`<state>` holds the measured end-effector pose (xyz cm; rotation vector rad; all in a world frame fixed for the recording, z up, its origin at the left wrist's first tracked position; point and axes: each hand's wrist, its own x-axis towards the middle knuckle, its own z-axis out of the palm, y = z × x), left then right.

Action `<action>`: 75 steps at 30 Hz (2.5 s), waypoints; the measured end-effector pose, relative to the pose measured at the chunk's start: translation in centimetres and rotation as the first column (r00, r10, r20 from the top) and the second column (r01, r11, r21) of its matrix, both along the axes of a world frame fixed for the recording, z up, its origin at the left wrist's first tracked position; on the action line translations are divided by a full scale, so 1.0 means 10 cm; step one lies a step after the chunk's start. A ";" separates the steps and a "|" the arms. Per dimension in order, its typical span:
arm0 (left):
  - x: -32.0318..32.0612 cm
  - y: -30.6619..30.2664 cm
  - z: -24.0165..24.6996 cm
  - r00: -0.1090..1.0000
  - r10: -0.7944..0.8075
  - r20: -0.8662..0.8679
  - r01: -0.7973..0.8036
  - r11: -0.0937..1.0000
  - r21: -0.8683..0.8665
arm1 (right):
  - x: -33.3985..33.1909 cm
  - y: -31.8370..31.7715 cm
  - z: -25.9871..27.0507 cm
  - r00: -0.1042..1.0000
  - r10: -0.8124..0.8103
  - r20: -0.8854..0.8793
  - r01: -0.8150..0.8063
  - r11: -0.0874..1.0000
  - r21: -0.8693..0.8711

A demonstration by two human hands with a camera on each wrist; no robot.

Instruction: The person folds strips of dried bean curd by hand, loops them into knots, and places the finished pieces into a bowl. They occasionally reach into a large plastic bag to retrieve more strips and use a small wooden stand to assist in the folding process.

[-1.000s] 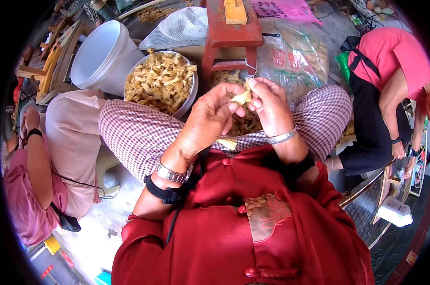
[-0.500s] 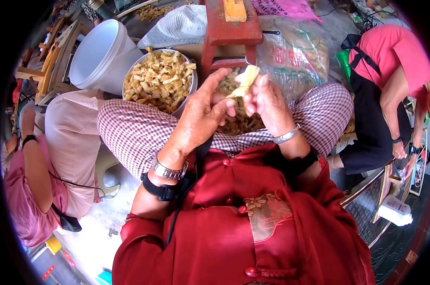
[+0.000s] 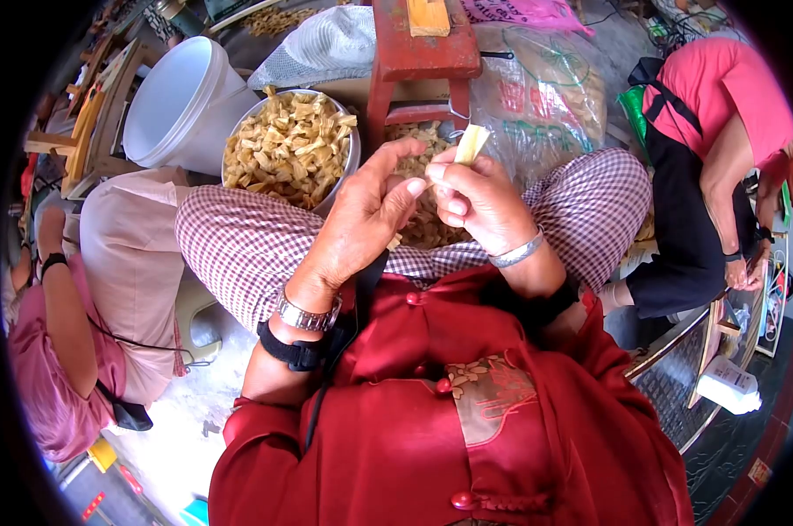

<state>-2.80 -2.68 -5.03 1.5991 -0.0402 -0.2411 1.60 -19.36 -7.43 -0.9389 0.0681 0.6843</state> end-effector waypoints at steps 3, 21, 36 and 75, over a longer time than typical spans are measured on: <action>-0.01 0.02 -0.01 1.000 0.004 -0.009 -0.004 0.998 -0.061 | 0.02 -0.04 0.05 0.998 -0.055 -0.028 0.055 0.998 0.006; 1.07 0.15 0.33 0.989 -0.036 0.142 0.048 0.995 -0.084 | 0.97 -0.13 0.51 0.957 -0.084 0.279 0.119 0.987 -0.111; 2.37 0.28 0.51 0.977 -0.052 0.206 0.019 0.987 0.160 | 2.30 -0.02 0.51 0.916 -0.020 0.401 0.104 0.976 -0.190; 2.60 0.37 0.29 0.969 0.168 0.182 -0.198 0.967 0.160 | 2.37 0.08 0.31 0.927 0.042 0.374 0.043 0.975 -0.218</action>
